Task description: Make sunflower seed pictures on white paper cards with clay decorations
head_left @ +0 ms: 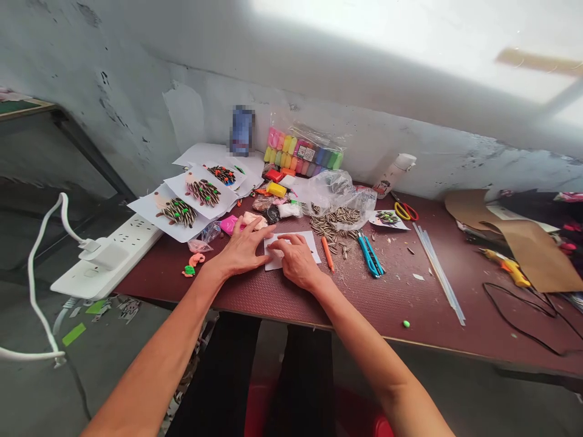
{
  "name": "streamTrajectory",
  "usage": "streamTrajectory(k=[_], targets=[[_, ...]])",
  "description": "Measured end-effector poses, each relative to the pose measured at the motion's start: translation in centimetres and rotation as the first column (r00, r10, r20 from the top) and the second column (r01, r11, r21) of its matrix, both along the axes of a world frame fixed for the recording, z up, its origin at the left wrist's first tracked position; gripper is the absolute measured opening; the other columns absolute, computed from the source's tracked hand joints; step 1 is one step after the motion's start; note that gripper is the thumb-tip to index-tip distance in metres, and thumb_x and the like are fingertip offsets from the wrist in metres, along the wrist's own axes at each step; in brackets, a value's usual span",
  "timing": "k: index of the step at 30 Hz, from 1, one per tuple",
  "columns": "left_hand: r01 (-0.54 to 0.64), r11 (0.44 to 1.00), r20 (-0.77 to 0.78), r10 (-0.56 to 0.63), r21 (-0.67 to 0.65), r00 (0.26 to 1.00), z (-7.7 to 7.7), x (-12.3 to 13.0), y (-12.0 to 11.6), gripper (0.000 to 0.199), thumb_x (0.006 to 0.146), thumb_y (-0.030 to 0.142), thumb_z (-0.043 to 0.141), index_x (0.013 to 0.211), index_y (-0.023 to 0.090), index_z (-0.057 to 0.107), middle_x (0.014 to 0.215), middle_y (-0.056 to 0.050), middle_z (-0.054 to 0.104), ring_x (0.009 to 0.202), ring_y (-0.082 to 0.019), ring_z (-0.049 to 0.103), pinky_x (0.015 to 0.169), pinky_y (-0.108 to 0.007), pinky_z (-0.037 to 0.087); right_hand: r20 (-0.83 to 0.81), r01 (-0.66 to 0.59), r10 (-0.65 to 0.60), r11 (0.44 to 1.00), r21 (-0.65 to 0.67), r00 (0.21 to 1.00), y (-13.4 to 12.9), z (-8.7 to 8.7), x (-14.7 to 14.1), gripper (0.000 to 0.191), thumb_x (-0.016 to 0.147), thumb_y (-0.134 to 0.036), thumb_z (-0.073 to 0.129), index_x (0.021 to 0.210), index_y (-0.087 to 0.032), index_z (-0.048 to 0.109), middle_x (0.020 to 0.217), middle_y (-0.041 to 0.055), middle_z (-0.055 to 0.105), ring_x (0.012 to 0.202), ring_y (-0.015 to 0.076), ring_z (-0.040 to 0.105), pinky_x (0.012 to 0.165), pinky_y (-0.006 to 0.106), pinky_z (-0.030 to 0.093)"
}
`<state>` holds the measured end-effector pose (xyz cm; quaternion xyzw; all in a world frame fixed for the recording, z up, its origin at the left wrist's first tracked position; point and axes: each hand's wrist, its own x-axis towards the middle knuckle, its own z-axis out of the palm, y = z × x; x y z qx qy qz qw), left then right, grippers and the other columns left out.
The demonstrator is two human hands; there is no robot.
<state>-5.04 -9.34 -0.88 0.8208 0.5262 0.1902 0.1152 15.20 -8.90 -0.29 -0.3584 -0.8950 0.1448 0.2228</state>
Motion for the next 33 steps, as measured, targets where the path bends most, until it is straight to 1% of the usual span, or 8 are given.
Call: streamTrajectory(k=[2,7,10,13,19,25,31,33], targets=[[0.006,1.000,-0.006,-0.006,-0.002,1.000,-0.04,0.00,-0.01,0.068,0.084,0.040,0.062,0.149,0.024,0.046,0.145,-0.010,0.060,0.151,-0.033,0.031,0.124,-0.062,0.006,0.009,-0.012,0.012,1.000,-0.009,1.000,-0.05,-0.01,-0.11,0.040,0.082,0.003,0.048,0.111,-0.019,0.065,0.116,0.0116,0.069,0.124,0.0244,0.054,0.107,0.044,0.038],[-0.009,1.000,-0.005,0.010,0.004,1.000,-0.40,-0.12,-0.03,0.070,0.084,0.043,0.064,0.149,0.025,0.046,0.149,-0.011,0.056,0.150,-0.034,0.032,0.123,-0.061,0.011,-0.090,0.033,-0.033,0.999,-0.002,0.995,-0.09,0.02,0.14,0.051,0.076,0.004,0.046,0.117,-0.019,0.064,0.124,0.0121,0.066,0.129,0.0241,0.052,0.108,0.044,0.038],[-0.005,1.000,0.013,0.005,0.012,1.000,-0.65,-0.20,-0.12,0.071,0.085,0.045,0.064,0.150,0.025,0.044,0.147,-0.011,0.058,0.151,-0.033,0.031,0.123,-0.060,0.011,-0.084,0.012,-0.011,1.000,0.020,0.996,-0.20,0.08,0.29,0.046,0.075,0.004,0.045,0.109,-0.019,0.067,0.117,0.0115,0.069,0.126,0.0246,0.055,0.108,0.045,0.038],[0.004,1.000,0.023,-0.004,0.007,1.000,-0.70,-0.22,-0.23,0.070,0.087,0.045,0.062,0.151,0.025,0.043,0.146,-0.012,0.059,0.151,-0.033,0.030,0.123,-0.061,0.010,-0.065,-0.019,0.022,0.999,0.048,0.998,-0.39,0.10,0.27,0.042,0.078,0.005,0.045,0.105,-0.019,0.067,0.116,0.0116,0.070,0.125,0.0239,0.056,0.108,0.045,0.038],[-0.002,1.000,0.022,0.002,-0.004,1.000,-0.47,-0.12,-0.42,0.068,0.089,0.044,0.061,0.151,0.025,0.043,0.145,-0.012,0.060,0.151,-0.034,0.030,0.122,-0.063,0.008,0.010,-0.048,0.047,0.998,0.043,0.999,-0.44,-0.10,0.19,0.041,0.082,0.005,0.046,0.107,-0.021,0.065,0.118,0.0117,0.070,0.131,0.0233,0.053,0.109,0.047,0.036],[0.001,1.000,0.021,-0.001,-0.013,1.000,-0.44,-0.08,-0.46,0.067,0.089,0.043,0.061,0.151,0.026,0.043,0.145,-0.012,0.060,0.152,-0.033,0.028,0.122,-0.063,0.010,0.030,-0.025,0.023,0.998,0.056,0.999,-0.37,-0.13,0.16,0.035,0.085,0.002,0.049,0.107,-0.019,0.066,0.116,0.0127,0.070,0.127,0.0245,0.055,0.108,0.045,0.036],[0.003,1.000,0.025,-0.003,-0.003,1.000,-0.59,-0.18,-0.40,0.067,0.089,0.044,0.061,0.151,0.025,0.044,0.144,-0.011,0.061,0.152,-0.033,0.028,0.123,-0.063,0.009,0.077,-0.022,0.014,0.994,0.103,0.997,-0.41,0.02,-0.03,0.033,0.087,0.000,0.048,0.106,-0.020,0.066,0.109,0.0118,0.071,0.123,0.0246,0.056,0.108,0.045,0.036],[0.005,1.000,0.021,-0.004,-0.009,1.000,-0.61,-0.22,-0.34,0.067,0.088,0.043,0.060,0.150,0.025,0.045,0.145,-0.011,0.060,0.152,-0.033,0.028,0.123,-0.062,0.009,0.063,-0.025,0.019,0.994,0.108,0.998,-0.42,0.07,-0.02,0.034,0.086,0.001,0.048,0.107,-0.019,0.066,0.109,0.0123,0.071,0.122,0.0247,0.056,0.107,0.045,0.037]])
